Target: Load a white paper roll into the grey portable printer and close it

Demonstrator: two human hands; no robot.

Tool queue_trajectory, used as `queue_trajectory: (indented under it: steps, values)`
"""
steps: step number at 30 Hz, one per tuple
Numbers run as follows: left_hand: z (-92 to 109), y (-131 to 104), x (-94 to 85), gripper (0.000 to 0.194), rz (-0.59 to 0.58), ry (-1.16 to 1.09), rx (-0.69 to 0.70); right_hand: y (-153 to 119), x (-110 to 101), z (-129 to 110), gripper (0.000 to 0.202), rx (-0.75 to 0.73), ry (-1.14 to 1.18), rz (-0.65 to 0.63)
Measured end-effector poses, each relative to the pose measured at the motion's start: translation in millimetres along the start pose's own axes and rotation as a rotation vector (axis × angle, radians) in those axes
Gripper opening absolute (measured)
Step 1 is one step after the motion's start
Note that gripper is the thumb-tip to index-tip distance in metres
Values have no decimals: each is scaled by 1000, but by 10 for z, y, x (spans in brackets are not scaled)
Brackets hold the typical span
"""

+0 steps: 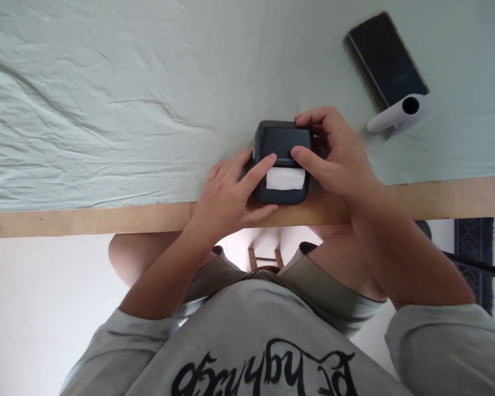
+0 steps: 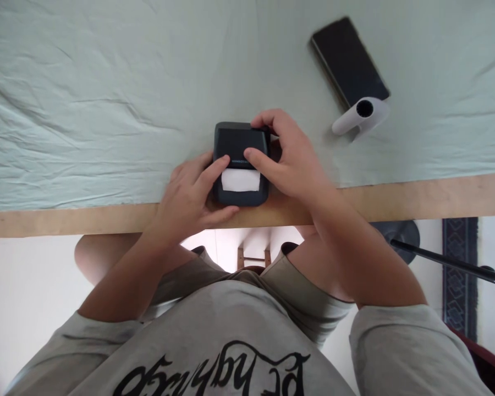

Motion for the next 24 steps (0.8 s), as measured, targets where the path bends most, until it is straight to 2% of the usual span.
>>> queue_trajectory:
  steps: [6, 12, 18, 24]
  values:
    - [6, 1, -11, 79, 24, -1, 2, 25, -1, 31, 37, 18, 25, -66]
    - [-18, 23, -28, 75, -23, -39, -46, 49, 35, 17, 41, 68, 10, -155]
    - [-41, 14, -10, 76, -23, -44, -43, 47, 44, 49, 45, 36, 27, -161]
    - [-70, 14, 32, 102, -9, -105, -61, 19, 68, 45, 43, 21, 28, -173]
Point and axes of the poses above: each hand's wrist, its own y-axis towards the middle knuckle, its own x-axis out of the palm, z = x × y, the point moved 9 cm from there along y, towards the middle knuckle, and after that the axes turned 13 degrees about y, right-handed, at the moved point
